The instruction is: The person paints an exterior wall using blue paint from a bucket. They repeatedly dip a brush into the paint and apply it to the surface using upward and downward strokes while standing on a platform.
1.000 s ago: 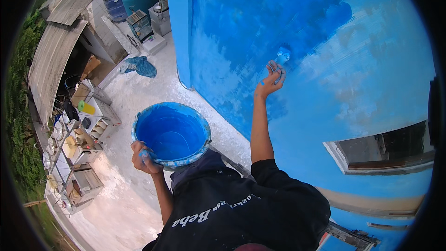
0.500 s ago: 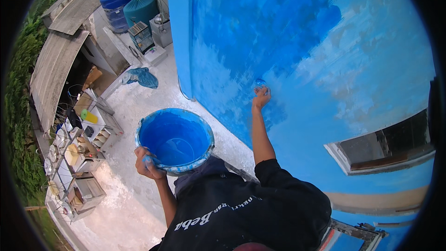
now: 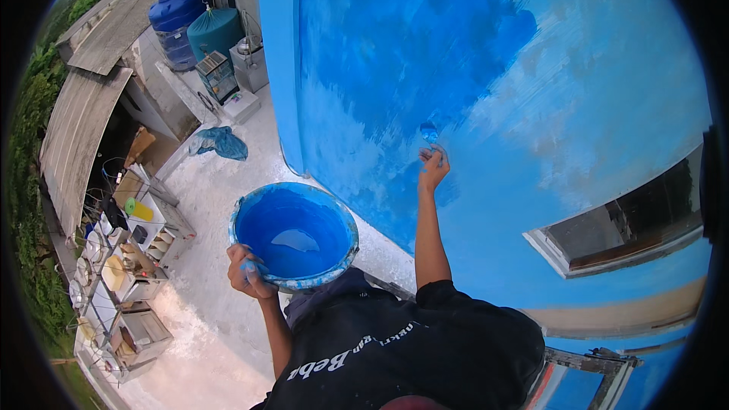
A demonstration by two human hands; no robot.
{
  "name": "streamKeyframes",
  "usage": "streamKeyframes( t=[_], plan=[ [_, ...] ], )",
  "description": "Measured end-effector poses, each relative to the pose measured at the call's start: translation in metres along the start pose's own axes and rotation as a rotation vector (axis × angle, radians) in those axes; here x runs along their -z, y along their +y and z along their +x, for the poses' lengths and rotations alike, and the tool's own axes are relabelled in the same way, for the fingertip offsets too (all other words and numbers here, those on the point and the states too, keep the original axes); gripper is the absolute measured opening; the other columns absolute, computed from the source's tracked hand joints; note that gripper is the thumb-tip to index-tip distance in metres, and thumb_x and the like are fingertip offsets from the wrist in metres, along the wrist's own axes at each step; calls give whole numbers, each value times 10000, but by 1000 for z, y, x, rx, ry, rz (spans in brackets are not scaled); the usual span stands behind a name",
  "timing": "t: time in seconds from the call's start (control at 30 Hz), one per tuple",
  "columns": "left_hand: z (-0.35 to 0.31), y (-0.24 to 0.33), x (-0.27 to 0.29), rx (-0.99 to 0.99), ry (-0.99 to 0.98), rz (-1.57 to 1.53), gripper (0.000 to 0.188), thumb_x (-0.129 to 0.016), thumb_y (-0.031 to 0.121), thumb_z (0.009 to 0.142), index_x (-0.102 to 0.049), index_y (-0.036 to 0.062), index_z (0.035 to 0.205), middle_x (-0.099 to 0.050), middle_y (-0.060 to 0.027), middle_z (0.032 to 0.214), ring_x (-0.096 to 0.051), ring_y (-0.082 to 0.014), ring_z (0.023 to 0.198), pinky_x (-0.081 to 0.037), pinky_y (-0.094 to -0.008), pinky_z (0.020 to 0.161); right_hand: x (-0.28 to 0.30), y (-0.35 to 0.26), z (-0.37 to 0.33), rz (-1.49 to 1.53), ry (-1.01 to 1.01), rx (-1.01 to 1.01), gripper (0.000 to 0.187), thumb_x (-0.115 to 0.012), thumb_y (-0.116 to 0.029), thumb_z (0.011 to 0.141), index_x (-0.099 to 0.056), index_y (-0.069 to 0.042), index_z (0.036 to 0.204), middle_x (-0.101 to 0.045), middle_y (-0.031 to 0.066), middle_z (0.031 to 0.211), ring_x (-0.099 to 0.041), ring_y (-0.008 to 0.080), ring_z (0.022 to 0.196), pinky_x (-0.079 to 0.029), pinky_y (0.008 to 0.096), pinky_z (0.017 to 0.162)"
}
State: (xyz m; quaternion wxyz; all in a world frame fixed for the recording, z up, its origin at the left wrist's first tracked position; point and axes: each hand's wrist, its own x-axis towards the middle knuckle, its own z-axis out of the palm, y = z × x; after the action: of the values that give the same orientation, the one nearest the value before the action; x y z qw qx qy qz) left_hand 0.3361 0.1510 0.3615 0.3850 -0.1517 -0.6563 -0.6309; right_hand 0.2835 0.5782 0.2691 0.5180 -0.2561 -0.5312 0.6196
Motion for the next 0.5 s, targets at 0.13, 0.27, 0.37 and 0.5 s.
streamKeyframes(
  t=[0.13,0.27,0.37,0.5],
  plan=[
    [-2,-8,3,-10,-10,-29,336,-516,246,786,-505,-7,565,-470,-90,551,-453,-241,640,-375,-376,677,29,2,-50,43,-128,-281,300,-451,-209,963,-618,38,993,-658,169,714,-652,235,624,-544,329,592],
    [2,-18,3,-27,-120,-75,345,-522,261,788,-507,-1,565,-477,-94,560,-457,-238,653,-376,-381,683,30,-48,-98,140,-383,-446,301,-460,-206,952,-620,48,975,-654,169,710,-637,225,602,-532,334,571],
    [6,-17,0,-30,-189,-109,418,-525,314,818,-500,-4,548,-464,-92,561,-448,-238,661,-369,-381,680,35,-89,-127,203,-653,-543,295,-478,-201,936,-636,47,951,-655,165,704,-629,217,576,-531,333,569],
    [17,-10,-15,-41,-272,-231,330,-537,238,779,-488,13,543,-474,-74,530,-436,-216,560,-389,-385,683,34,-141,-132,82,-1015,-559,278,-518,-185,931,-669,48,937,-667,151,722,-665,221,603,-542,334,597]
  ],
)
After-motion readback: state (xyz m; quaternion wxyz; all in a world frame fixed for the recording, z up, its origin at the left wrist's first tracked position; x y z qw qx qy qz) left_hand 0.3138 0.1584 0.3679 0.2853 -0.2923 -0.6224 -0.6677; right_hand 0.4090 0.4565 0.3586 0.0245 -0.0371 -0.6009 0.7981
